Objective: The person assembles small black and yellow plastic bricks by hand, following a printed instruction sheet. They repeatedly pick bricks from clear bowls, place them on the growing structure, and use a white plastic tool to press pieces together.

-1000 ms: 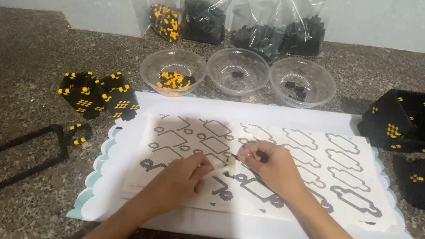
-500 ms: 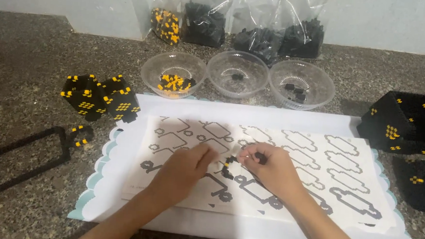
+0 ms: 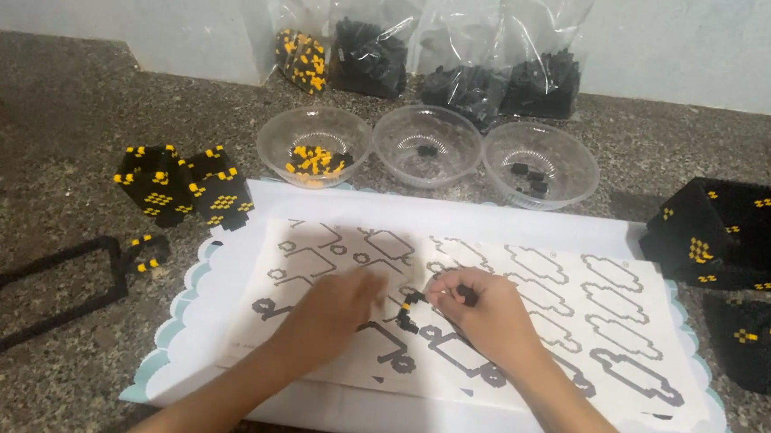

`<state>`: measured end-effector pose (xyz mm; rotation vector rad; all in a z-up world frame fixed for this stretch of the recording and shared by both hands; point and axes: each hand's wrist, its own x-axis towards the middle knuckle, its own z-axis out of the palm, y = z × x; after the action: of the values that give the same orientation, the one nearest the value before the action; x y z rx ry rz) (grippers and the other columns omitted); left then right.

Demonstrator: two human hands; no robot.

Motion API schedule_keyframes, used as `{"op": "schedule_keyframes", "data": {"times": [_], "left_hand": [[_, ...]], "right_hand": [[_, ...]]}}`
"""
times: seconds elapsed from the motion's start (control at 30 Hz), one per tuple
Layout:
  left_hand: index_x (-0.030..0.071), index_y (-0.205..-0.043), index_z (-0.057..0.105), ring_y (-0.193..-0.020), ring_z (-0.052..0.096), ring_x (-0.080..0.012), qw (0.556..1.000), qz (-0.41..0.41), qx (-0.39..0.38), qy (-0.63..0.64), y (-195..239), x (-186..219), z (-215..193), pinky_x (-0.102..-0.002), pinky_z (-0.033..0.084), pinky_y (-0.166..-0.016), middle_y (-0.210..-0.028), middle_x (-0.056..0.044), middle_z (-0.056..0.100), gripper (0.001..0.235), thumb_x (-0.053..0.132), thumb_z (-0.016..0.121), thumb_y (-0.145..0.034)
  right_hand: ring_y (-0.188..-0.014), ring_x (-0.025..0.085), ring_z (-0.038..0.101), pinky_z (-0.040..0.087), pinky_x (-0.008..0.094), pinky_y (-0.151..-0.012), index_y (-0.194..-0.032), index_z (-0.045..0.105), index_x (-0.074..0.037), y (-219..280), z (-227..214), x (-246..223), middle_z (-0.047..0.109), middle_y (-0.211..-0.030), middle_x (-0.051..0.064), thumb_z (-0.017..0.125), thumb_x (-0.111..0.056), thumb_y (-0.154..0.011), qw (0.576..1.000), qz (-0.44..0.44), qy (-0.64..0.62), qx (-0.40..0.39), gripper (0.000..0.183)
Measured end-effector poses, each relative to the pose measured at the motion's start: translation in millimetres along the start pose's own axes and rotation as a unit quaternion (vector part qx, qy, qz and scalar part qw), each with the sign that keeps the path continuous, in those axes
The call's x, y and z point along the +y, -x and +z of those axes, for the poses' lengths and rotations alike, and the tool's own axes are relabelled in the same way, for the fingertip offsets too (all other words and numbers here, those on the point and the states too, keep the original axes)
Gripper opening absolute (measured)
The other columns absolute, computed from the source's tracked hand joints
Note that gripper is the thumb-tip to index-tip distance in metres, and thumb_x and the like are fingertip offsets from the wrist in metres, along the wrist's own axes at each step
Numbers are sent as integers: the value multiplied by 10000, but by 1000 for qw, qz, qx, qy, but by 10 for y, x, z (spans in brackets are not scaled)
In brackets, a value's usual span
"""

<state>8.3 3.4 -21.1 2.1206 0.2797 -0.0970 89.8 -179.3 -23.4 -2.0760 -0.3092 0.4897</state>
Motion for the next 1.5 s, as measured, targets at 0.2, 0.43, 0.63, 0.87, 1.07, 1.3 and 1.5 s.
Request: {"op": "schedule_keyframes", "data": {"times": [0.2,0.43,0.63,0.87,1.07,1.3,1.5], "left_hand": [[81,-871,609,-486,477,-136,991,-69,-62,99,-105,-114,-48,-241,421,-486,-566,-20,480,463,436,340,-995],[53,-908,615,-411,417,-92,988,-118,-80,58,46,-40,-139,-203,351,-389,-534,-3,458,456,440,378,-952],[55,-915,622,-431,430,-94,980,-131,-148,33,-51,-74,-140,-196,369,-439,-551,-5,457,388,350,379,-983],[38,-983,648,-382,424,-107,979,-121,-159,-35,-39,84,-187,-220,393,-417,-557,-27,480,372,323,410,-977],[24,-1053,667,-496,543,-159,976,-124,-161,-81,-182,-99,-98,-265,423,-496,-636,-71,567,391,327,437,-960],[22,-1064,673,-422,462,-118,974,-164,-154,24,-1,267,-190,-216,374,-448,-562,-29,483,381,310,443,-967],[51,-1095,635,-906,667,-346,981,-81,-57,-167,-330,-436,-120,-430,516,-750,-915,-189,678,364,236,357,-949]], "right_hand": [[-664,194,564,486,324,-700,-926,759,-54,36,29,-31,583,-627,73,689,-87,-781,998,-20,63,16,164],[-684,209,565,487,337,-715,-923,757,-49,81,24,-50,587,-639,84,689,-102,-785,998,-14,62,16,163],[-686,189,561,486,320,-716,-924,757,-59,48,22,-18,581,-646,65,668,-99,-794,998,-15,61,9,162],[-697,197,569,495,331,-732,-943,749,-58,37,9,-39,582,-661,65,663,-106,-799,998,-19,67,5,174],[-684,191,567,497,330,-723,-954,742,-53,53,8,-89,580,-651,61,660,-109,-802,997,-28,77,3,182],[-666,186,568,503,322,-708,-943,755,-74,30,9,-32,578,-639,52,658,-106,-800,996,-23,82,6,176],[-736,226,623,516,346,-766,-965,748,-55,128,7,-183,647,-711,101,642,-112,-821,997,-23,72,0,188]]}}
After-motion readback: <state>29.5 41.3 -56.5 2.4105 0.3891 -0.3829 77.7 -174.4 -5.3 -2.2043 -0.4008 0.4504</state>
